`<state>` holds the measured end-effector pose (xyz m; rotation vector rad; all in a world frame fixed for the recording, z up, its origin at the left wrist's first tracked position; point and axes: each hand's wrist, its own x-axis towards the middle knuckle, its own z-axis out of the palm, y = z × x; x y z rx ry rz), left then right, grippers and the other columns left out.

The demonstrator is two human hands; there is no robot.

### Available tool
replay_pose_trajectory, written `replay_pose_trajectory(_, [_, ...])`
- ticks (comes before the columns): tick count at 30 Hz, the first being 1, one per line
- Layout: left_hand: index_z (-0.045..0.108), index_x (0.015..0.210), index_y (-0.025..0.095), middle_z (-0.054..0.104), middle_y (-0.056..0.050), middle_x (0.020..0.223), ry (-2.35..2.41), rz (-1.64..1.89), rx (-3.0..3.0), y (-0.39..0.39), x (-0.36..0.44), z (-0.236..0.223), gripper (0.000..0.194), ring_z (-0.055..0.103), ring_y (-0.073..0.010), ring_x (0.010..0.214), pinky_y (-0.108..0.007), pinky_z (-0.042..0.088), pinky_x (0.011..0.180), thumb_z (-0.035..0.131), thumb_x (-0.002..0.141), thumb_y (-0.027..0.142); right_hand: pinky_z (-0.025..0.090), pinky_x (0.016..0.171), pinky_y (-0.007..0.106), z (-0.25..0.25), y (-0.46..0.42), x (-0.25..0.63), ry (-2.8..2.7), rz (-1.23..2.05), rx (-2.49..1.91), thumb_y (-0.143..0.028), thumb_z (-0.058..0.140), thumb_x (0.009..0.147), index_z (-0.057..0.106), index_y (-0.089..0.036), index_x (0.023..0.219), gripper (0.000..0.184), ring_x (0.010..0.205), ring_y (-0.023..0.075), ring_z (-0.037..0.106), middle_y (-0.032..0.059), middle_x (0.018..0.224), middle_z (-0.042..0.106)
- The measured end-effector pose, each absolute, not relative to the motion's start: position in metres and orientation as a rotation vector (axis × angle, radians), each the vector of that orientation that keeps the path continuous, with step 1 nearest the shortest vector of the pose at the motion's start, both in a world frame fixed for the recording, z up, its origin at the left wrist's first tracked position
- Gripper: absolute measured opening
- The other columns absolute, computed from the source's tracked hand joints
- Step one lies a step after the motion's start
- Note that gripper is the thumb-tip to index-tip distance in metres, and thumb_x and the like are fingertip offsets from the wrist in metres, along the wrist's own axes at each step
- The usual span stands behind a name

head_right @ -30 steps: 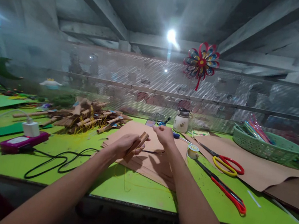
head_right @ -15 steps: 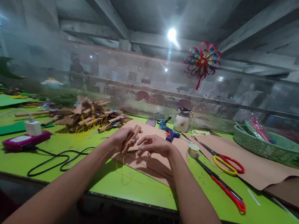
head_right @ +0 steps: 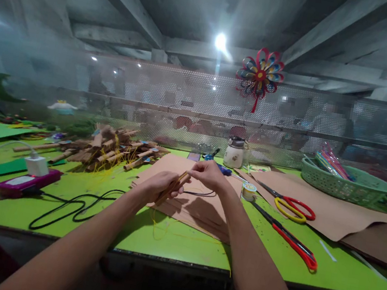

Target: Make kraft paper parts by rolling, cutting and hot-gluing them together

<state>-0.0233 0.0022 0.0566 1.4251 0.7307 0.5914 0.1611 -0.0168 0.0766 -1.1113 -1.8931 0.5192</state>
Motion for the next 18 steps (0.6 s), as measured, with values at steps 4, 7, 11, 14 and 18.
replay_pose_trajectory(4, [0.059, 0.1, 0.008, 0.058, -0.002, 0.058, 0.75, 0.601, 1.448, -0.0017, -0.0221, 0.0588, 0.032, 0.046, -0.0079, 0.042, -0.018, 0.033, 0.043, 0.043, 0.075, 0.021, 0.027, 0.047, 0.022, 0.0744, -0.0129, 0.1649, -1.918, 0.251, -1.225, -0.036, 0.062, 0.07, 0.058, -0.015, 0.054, 0.026, 0.05, 0.0091, 0.039, -0.0018, 0.05, 0.048])
replay_pose_trajectory(7, [0.059, 0.1, 0.01, 0.06, -0.003, 0.06, 0.765, 0.596, 1.497, -0.0016, -0.0218, 0.0571, 0.032, 0.047, -0.0084, 0.043, -0.019, 0.033, 0.043, 0.047, 0.075, 0.026, 0.026, 0.047, 0.022, 0.0739, -0.0118, 0.1647, -1.937, 0.169, -1.266, -0.033, 0.061, 0.068, 0.055, -0.015, 0.05, 0.026, 0.049, 0.0088, 0.038, -0.0024, 0.048, 0.047])
replay_pose_trajectory(11, [0.061, 0.089, 0.009, 0.061, -0.004, 0.062, 0.765, 0.6, 1.575, -0.0007, -0.0212, 0.0538, 0.035, 0.048, -0.0087, 0.044, -0.019, 0.033, 0.043, 0.05, 0.077, 0.04, 0.025, 0.047, 0.022, 0.0735, -0.0122, 0.1608, -1.943, 0.185, -1.326, -0.031, 0.06, 0.067, 0.052, -0.016, 0.048, 0.025, 0.048, 0.0083, 0.036, -0.0033, 0.047, 0.045])
replay_pose_trajectory(14, [0.06, 0.072, 0.009, 0.06, -0.006, 0.062, 0.764, 0.597, 1.652, -0.002, -0.0211, 0.0536, 0.041, 0.048, -0.009, 0.045, -0.02, 0.034, 0.044, 0.046, 0.079, 0.048, 0.023, 0.046, 0.022, 0.0729, -0.0127, 0.1587, -1.933, 0.193, -1.373, -0.027, 0.059, 0.065, 0.051, -0.016, 0.046, 0.023, 0.048, 0.0082, 0.035, -0.0036, 0.045, 0.043])
replay_pose_trajectory(18, [0.058, 0.067, 0.011, 0.057, -0.003, 0.059, 0.765, 0.572, 1.776, -0.0044, -0.0221, 0.0557, 0.044, 0.046, -0.0083, 0.045, -0.02, 0.034, 0.043, 0.048, 0.079, 0.052, 0.022, 0.045, 0.021, 0.0723, -0.0118, 0.1587, -1.925, 0.232, -1.403, -0.024, 0.059, 0.062, 0.05, -0.016, 0.044, 0.022, 0.047, 0.0078, 0.034, -0.0042, 0.044, 0.041])
